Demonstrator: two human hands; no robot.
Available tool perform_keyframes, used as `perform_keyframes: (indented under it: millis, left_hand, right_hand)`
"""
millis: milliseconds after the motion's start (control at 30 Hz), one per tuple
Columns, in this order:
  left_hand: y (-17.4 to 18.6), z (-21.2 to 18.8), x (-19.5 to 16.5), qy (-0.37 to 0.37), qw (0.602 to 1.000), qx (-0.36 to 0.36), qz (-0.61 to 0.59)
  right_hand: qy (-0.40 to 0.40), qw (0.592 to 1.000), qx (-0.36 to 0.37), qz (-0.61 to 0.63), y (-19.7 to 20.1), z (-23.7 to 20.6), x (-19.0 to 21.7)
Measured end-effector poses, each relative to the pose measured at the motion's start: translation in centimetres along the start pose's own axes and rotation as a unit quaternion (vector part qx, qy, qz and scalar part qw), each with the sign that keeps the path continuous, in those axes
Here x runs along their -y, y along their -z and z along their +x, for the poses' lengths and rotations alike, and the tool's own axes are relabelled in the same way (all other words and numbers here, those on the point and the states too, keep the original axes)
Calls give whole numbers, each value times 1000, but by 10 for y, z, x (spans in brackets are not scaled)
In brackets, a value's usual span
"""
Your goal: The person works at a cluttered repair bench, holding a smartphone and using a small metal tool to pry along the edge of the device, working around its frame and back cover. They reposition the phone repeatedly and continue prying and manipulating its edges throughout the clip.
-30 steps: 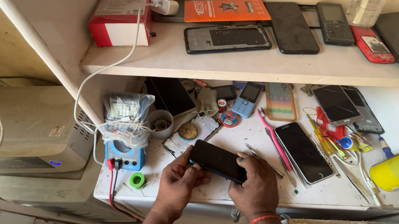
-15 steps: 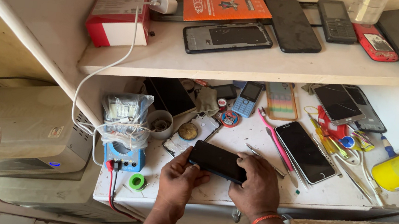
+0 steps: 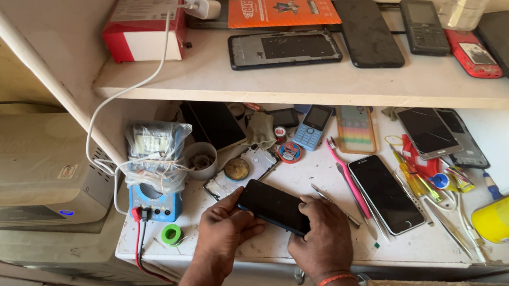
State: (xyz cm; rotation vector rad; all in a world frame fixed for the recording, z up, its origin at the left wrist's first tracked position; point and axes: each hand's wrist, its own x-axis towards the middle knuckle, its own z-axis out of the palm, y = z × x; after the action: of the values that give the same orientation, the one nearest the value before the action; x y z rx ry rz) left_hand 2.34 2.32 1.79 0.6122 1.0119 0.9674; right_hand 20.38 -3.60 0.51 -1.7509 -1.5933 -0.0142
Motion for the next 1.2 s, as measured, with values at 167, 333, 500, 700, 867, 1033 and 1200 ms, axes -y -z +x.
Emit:
perform_keyframes:
  millis: [167, 333, 500, 700, 867, 1033, 1200]
  left_hand:
    - [-3, -1, 2, 3, 1000, 1, 10]
    - [-1, 1, 5, -7, 1000, 18, 17]
    - [9, -3, 9, -50, 996, 74, 20]
    - [21, -1, 18, -67, 993, 98, 14]
    - [22, 2, 23, -83, 991, 95, 33]
    - [15, 2, 26, -108, 987, 102, 63]
    - [15, 2, 27, -101, 987, 99, 82]
  right_hand:
    - [-4, 1000, 6, -3, 0, 0, 0]
    - [-16, 1000, 3, 11, 1, -1, 1]
    - [-18, 999, -25, 29, 0, -2, 0]
    - [-23, 998, -42, 37, 0, -3, 0]
    - [-5, 999, -43, 17, 0, -2, 3]
    - [3, 999, -50, 7, 2, -1, 3]
    - [-14, 999, -31, 13, 4, 0, 5]
